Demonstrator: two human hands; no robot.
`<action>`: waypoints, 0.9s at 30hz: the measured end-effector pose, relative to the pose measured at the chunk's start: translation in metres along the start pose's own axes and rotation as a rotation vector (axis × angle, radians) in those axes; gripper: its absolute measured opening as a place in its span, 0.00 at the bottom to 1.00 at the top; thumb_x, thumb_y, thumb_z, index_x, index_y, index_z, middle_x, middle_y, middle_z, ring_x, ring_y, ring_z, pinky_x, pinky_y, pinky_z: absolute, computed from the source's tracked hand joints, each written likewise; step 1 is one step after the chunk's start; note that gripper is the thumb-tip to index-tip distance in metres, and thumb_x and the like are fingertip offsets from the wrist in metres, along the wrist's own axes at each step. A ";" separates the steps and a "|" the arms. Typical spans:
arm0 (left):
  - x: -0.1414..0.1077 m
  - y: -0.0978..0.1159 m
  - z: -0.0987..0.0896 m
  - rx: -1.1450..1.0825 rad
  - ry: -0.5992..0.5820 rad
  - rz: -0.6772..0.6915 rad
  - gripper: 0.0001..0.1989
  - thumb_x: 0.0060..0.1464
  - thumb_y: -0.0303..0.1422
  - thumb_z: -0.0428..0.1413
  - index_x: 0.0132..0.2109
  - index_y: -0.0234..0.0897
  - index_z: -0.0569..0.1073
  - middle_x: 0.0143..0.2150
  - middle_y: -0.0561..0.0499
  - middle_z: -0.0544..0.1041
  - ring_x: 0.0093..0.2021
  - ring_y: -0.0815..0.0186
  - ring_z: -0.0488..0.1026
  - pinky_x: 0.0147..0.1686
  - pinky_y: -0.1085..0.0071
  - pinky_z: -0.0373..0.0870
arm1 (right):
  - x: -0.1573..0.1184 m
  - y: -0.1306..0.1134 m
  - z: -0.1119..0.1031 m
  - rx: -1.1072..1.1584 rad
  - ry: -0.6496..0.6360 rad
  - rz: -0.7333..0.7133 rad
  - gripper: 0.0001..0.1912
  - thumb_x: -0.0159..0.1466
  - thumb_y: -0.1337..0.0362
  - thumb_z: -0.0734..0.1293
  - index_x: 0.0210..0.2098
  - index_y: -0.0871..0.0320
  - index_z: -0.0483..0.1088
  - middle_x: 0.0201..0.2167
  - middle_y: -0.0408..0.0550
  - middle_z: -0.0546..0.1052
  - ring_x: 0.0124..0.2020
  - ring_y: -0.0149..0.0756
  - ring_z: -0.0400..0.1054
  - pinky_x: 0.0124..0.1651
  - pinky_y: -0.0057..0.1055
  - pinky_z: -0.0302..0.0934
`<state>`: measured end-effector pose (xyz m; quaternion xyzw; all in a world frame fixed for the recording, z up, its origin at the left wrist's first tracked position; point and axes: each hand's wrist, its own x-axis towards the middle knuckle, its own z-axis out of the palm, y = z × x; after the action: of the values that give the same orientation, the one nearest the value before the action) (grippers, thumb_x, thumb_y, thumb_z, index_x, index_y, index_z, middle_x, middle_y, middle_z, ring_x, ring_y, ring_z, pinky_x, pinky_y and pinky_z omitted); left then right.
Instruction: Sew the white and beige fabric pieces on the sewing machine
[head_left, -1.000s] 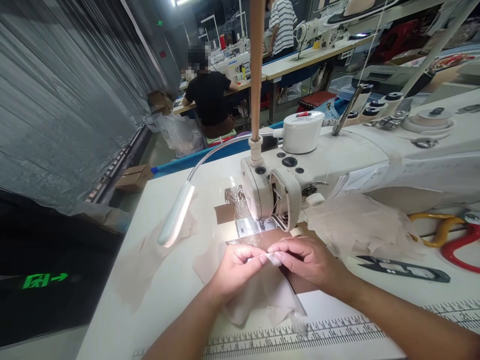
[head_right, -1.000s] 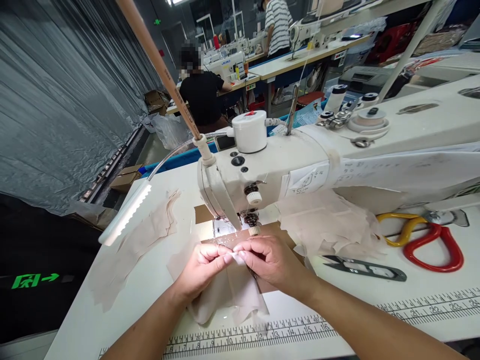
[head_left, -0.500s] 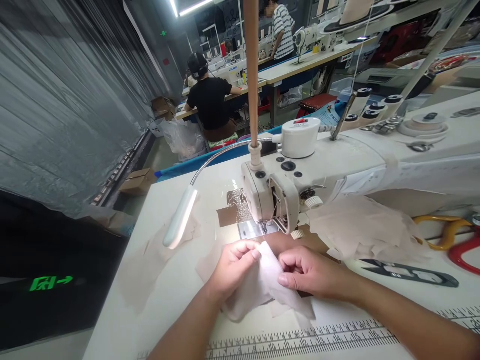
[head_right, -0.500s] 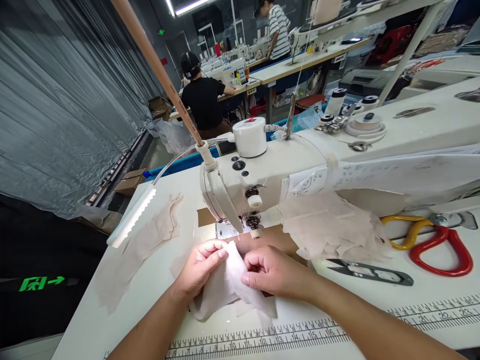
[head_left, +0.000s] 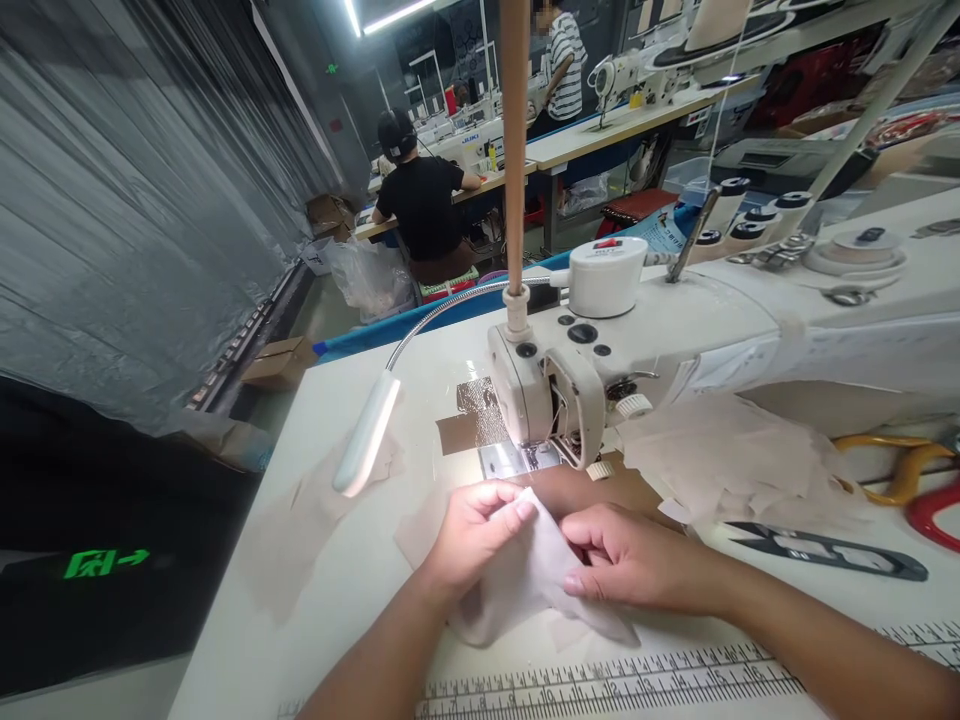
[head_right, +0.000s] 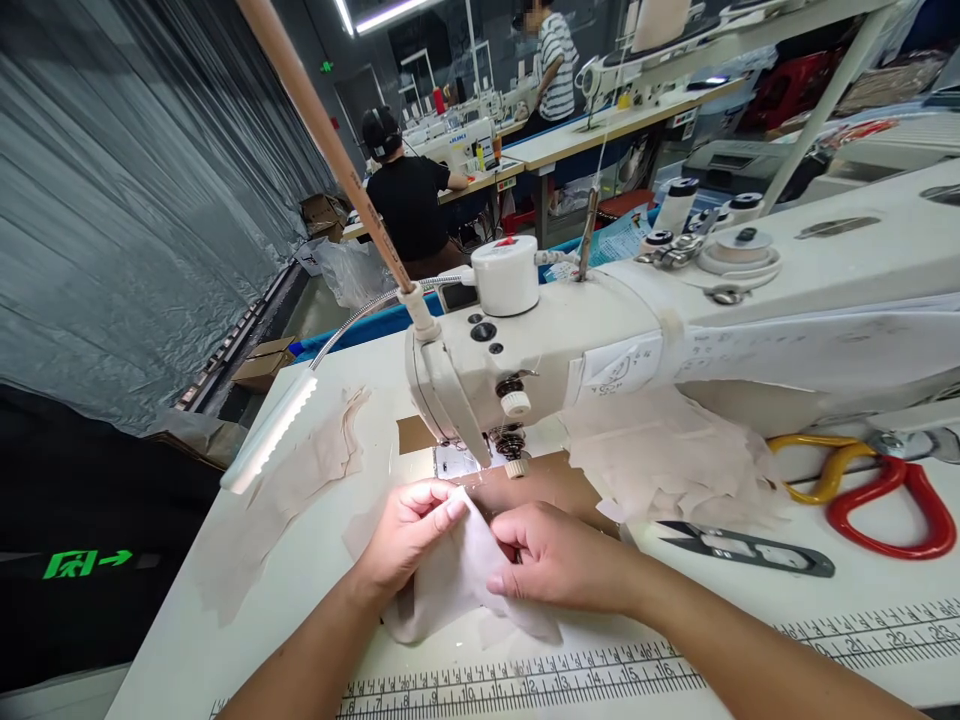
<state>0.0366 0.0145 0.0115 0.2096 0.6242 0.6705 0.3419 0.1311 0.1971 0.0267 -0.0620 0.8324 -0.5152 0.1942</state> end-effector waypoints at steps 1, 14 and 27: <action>0.000 0.000 0.000 0.000 0.003 -0.006 0.15 0.51 0.41 0.62 0.32 0.31 0.75 0.27 0.52 0.73 0.27 0.71 0.67 0.30 0.75 0.65 | -0.001 0.000 -0.001 -0.010 -0.029 0.011 0.14 0.56 0.61 0.66 0.21 0.57 0.56 0.20 0.37 0.58 0.23 0.27 0.52 0.24 0.26 0.43; 0.003 -0.004 -0.002 0.060 0.045 0.032 0.16 0.54 0.43 0.59 0.36 0.32 0.76 0.31 0.50 0.74 0.31 0.68 0.69 0.33 0.72 0.67 | -0.027 -0.009 -0.025 0.118 -0.513 0.086 0.19 0.60 0.55 0.64 0.18 0.57 0.63 0.16 0.38 0.65 0.18 0.27 0.55 0.22 0.26 0.47; -0.014 0.025 -0.010 1.067 0.024 0.325 0.22 0.59 0.34 0.52 0.60 0.39 0.64 0.59 0.40 0.66 0.56 0.53 0.65 0.52 0.56 0.68 | -0.021 0.021 -0.031 -0.364 0.050 0.182 0.24 0.63 0.49 0.62 0.18 0.57 0.56 0.15 0.38 0.58 0.18 0.28 0.50 0.21 0.30 0.40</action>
<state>0.0340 -0.0020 0.0368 0.4397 0.8405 0.3079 0.0735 0.1401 0.2391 0.0258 -0.0078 0.9185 -0.3381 0.2050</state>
